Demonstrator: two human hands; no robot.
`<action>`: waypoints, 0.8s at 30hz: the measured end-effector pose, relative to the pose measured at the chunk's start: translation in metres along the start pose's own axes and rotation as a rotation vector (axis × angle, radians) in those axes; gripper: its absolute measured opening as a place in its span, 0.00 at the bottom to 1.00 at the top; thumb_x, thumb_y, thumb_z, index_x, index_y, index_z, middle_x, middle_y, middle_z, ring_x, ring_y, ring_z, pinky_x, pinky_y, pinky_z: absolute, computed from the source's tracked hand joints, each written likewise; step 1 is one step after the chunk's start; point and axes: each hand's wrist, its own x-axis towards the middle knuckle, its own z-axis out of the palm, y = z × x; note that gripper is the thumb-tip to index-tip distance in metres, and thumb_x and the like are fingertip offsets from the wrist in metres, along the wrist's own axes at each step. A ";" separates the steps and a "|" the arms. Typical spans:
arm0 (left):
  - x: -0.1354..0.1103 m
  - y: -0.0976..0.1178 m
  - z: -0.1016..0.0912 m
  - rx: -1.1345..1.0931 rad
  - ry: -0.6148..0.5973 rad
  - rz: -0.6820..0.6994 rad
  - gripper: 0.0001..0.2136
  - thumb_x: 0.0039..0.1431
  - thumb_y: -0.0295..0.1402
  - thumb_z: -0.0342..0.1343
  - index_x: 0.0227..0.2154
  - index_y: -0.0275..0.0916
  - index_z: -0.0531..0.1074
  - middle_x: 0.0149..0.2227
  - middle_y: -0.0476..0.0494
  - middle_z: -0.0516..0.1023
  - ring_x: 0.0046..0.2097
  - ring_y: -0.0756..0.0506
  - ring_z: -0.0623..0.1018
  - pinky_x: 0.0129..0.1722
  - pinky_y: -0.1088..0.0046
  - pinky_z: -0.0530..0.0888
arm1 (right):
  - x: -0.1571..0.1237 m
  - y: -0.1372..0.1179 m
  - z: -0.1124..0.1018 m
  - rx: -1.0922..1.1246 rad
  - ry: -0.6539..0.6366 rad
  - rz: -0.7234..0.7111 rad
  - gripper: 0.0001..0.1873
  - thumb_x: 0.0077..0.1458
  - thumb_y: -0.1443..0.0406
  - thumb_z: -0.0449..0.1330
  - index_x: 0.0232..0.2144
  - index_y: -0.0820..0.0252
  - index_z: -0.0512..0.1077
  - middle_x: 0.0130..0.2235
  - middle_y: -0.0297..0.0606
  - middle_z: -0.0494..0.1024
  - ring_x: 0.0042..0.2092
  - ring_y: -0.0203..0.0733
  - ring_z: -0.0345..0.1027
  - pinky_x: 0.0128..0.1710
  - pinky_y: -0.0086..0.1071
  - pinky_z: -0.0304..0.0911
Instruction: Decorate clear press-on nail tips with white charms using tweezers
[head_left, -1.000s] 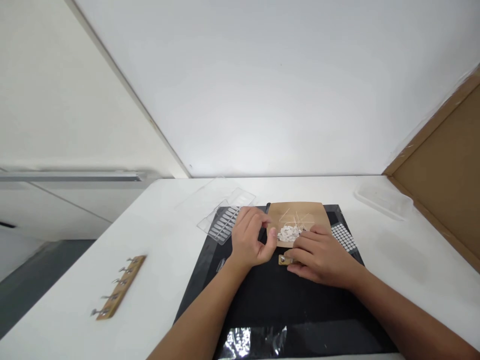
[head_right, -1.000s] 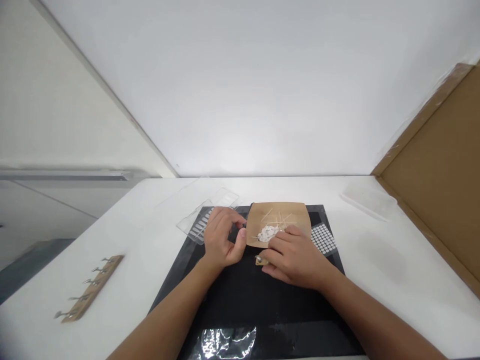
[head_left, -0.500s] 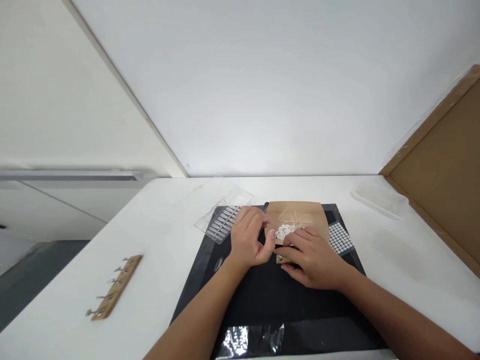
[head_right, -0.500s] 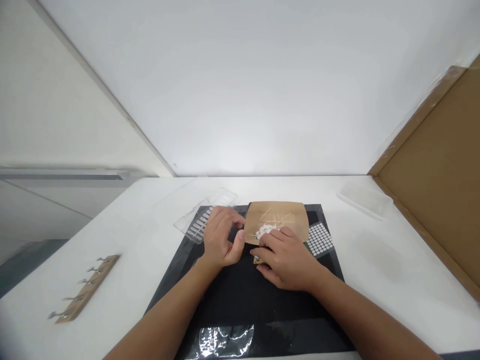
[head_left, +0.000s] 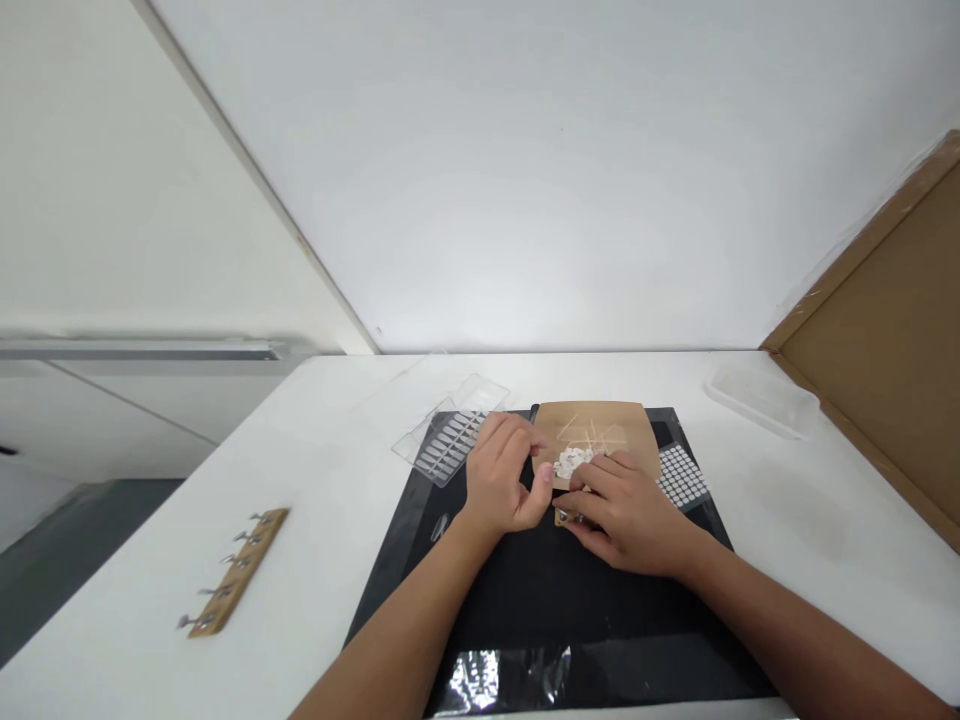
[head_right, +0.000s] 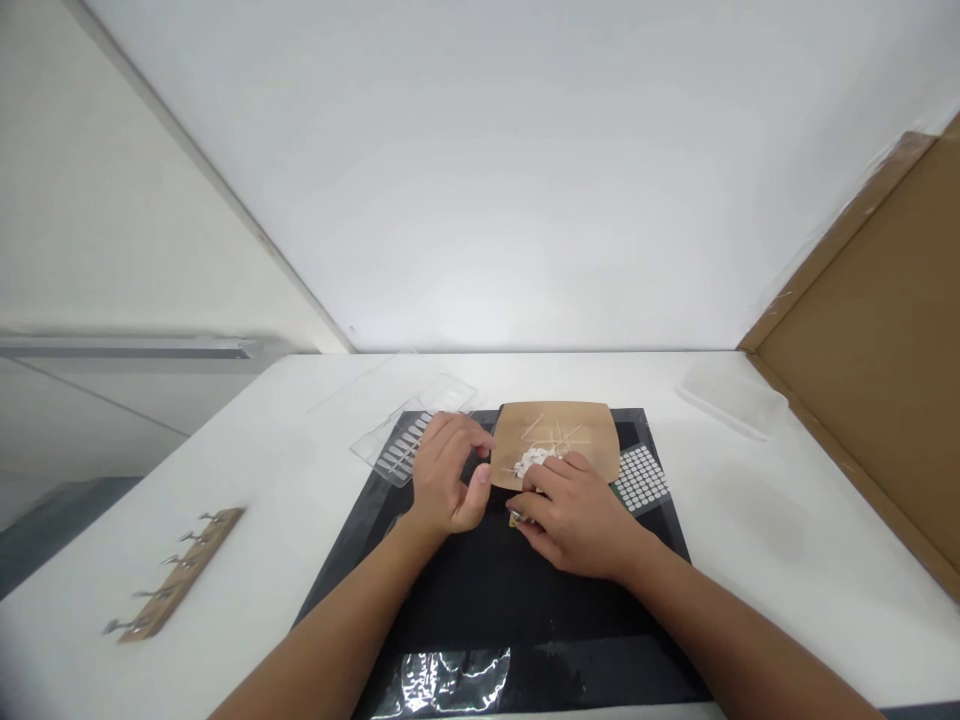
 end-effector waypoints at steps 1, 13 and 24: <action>0.000 0.000 0.000 0.001 -0.002 0.000 0.03 0.62 0.32 0.51 0.37 0.41 0.68 0.29 0.44 0.70 0.35 0.40 0.72 0.38 0.59 0.69 | 0.000 -0.001 -0.001 0.004 -0.003 0.002 0.10 0.67 0.64 0.62 0.49 0.56 0.76 0.43 0.39 0.78 0.44 0.45 0.69 0.44 0.41 0.54; 0.002 -0.002 -0.003 0.023 -0.012 0.009 0.02 0.61 0.30 0.53 0.36 0.41 0.68 0.29 0.45 0.70 0.35 0.40 0.71 0.37 0.60 0.69 | -0.001 -0.006 -0.001 0.058 0.000 0.005 0.16 0.64 0.70 0.60 0.53 0.58 0.75 0.43 0.40 0.79 0.46 0.47 0.68 0.45 0.42 0.56; 0.001 -0.002 -0.003 0.017 -0.012 0.010 0.03 0.61 0.31 0.51 0.37 0.42 0.68 0.29 0.45 0.70 0.35 0.39 0.72 0.38 0.60 0.68 | -0.001 -0.006 0.005 0.060 0.018 0.041 0.13 0.67 0.68 0.60 0.53 0.57 0.74 0.42 0.39 0.80 0.45 0.46 0.69 0.45 0.41 0.56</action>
